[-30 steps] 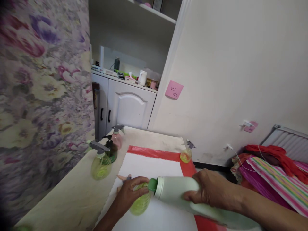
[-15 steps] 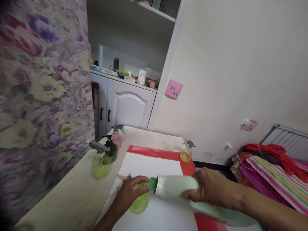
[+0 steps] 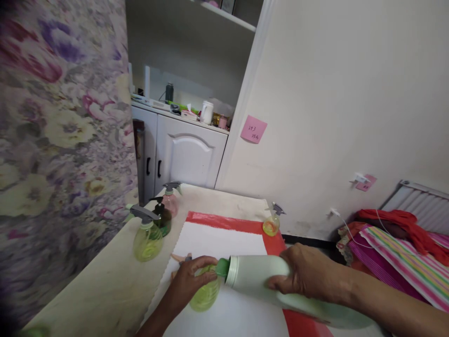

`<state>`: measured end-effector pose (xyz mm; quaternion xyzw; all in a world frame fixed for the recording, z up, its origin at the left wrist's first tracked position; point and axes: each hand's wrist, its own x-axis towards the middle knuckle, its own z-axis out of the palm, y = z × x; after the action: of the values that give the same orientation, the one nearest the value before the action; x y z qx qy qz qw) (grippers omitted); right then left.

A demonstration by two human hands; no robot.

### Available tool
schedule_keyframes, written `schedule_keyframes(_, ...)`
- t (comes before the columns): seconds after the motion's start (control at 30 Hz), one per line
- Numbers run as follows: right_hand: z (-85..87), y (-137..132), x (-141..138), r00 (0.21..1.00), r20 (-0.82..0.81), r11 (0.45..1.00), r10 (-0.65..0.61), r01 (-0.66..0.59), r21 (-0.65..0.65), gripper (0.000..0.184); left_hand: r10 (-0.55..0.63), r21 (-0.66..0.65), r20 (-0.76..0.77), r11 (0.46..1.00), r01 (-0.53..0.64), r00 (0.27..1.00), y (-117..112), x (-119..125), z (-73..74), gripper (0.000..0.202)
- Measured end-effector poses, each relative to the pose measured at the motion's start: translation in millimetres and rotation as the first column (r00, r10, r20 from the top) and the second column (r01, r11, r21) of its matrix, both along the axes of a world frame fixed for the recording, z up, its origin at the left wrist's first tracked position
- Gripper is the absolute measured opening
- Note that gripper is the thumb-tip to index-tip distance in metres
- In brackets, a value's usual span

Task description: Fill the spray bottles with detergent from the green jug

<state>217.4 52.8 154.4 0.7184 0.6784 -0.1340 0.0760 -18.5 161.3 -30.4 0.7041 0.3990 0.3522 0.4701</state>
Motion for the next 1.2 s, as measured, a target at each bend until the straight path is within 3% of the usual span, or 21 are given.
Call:
schedule_keyframes(0.67, -0.3, -2.9, 1.6, 1.0, 0.01, 1.0, 0.011, -0.011, 0.007, 0.048, 0.002, -0.022, -0.017, 1.0, -0.002, 1.0, -3.0, -1.4, 8.4, 0.018)
schedule_keyframes(1.2, -5.4, -1.1, 6.7, 1.0, 0.013, 0.999, 0.017, -0.017, 0.027, 0.052, -0.049, -0.002, 0.086, 0.999, 0.049, 0.995, -0.7, -0.6, 2.0, 0.018)
